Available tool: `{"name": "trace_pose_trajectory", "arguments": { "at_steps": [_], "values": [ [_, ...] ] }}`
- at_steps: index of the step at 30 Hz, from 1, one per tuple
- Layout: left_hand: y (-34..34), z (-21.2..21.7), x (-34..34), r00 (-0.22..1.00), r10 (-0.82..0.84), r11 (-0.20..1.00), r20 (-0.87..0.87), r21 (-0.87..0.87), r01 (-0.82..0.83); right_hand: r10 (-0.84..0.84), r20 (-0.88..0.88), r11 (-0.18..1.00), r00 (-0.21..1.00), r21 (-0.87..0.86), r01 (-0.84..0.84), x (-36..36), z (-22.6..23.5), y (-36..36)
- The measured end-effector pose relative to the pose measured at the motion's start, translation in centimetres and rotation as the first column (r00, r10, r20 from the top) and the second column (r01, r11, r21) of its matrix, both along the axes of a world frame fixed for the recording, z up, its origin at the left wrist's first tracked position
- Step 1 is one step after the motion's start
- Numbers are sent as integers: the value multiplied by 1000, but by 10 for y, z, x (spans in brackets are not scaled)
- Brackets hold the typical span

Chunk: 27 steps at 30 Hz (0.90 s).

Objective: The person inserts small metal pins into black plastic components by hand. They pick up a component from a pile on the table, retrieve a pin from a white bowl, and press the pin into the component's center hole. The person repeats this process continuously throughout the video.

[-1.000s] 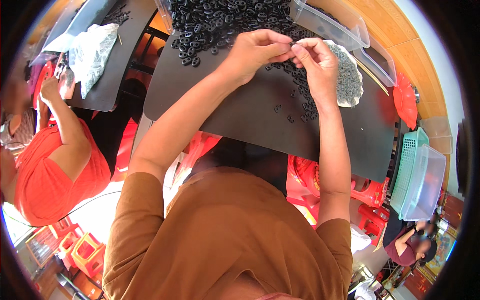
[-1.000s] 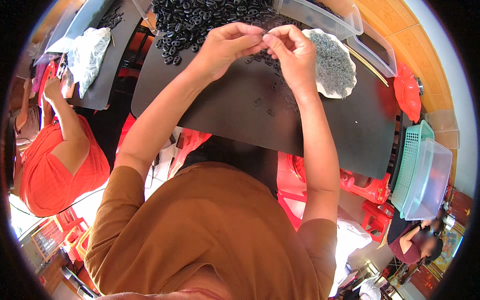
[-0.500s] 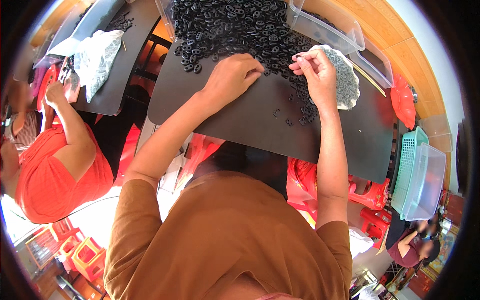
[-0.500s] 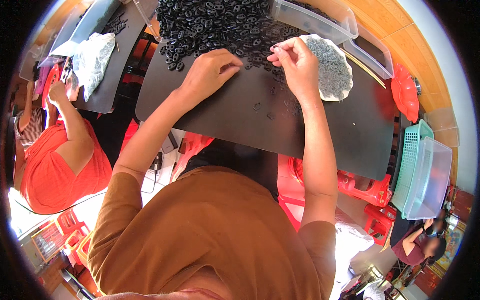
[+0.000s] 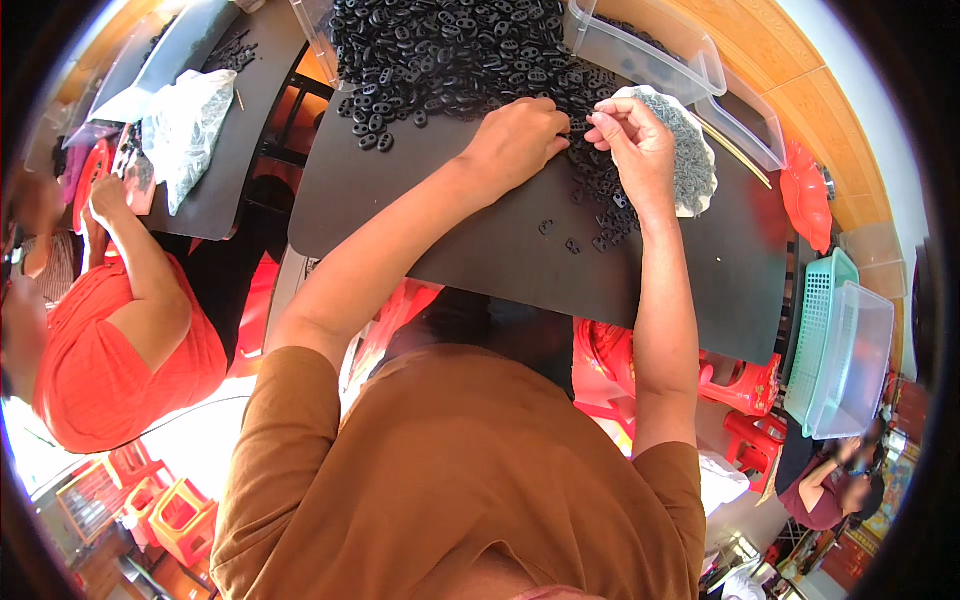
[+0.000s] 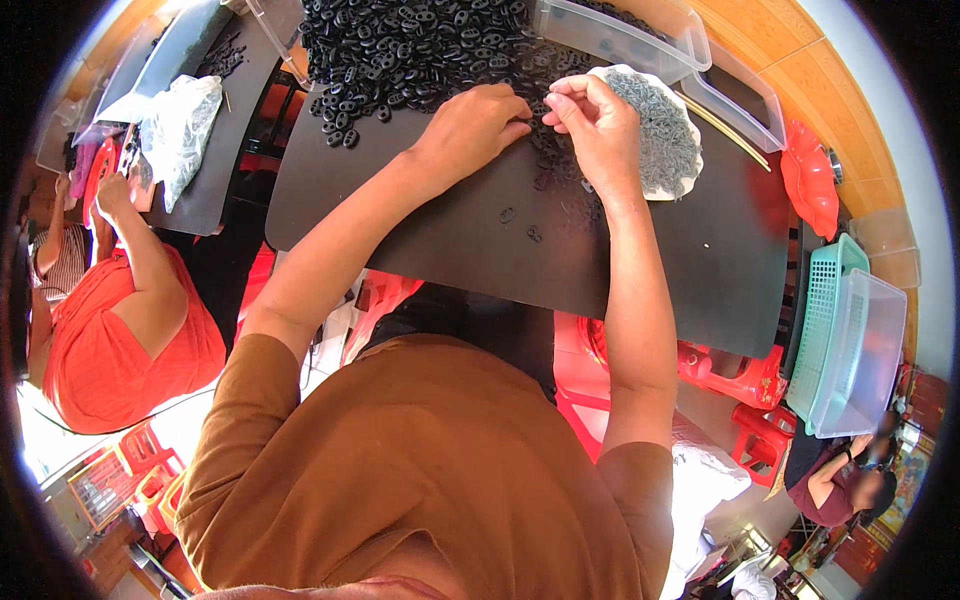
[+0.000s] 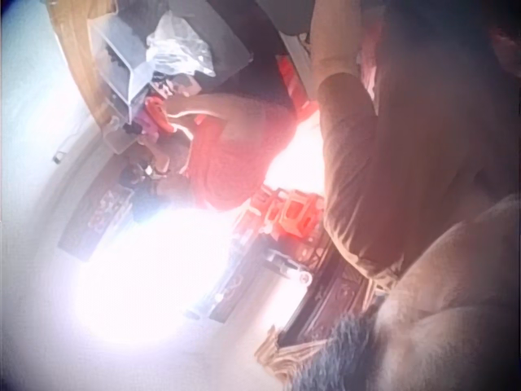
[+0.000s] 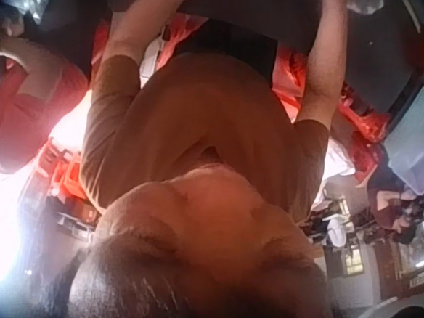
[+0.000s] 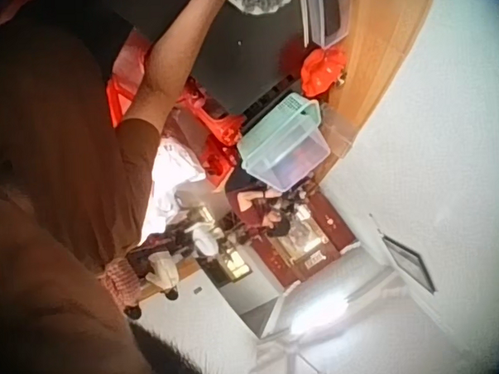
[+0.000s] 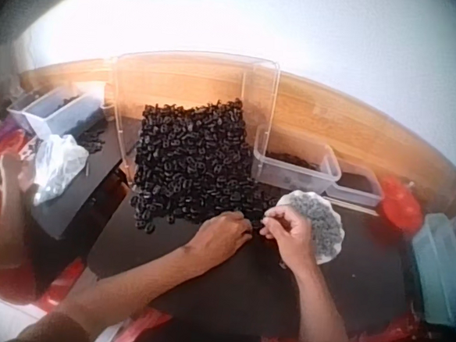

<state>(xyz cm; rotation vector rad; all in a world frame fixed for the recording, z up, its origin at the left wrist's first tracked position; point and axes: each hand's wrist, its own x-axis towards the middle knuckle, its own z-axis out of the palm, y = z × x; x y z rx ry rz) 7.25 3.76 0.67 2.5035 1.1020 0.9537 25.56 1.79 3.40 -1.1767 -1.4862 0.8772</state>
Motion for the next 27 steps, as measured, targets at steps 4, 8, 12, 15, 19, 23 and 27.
{"name": "trace_pose_trajectory", "arguments": {
  "at_steps": [4,8,12,15,19,23,27],
  "values": [
    [9,-4,-12,993,-60,998,97,-21,63,41,-7,999,999,4,-41,0,-1,1],
    [7,6,-20,971,-25,945,239,-312,101,91,16,991,996,-99,-89,-3,-4,-1],
    [9,-1,-32,681,259,600,685,-666,443,137,25,981,990,-144,-132,-8,-6,-3],
    [7,-4,-40,620,297,515,727,-668,537,181,-11,967,983,-181,-180,-18,-7,-7],
    [6,-10,-49,654,263,514,709,-677,527,196,-14,965,981,-178,-195,-32,-8,-12],
    [3,-8,-55,694,257,534,672,-698,478,190,-6,975,982,-117,-189,-38,-14,-11],
    [-3,-6,-59,699,267,554,664,-699,453,184,47,976,982,-131,-177,-43,-12,-13]
  ]
}}
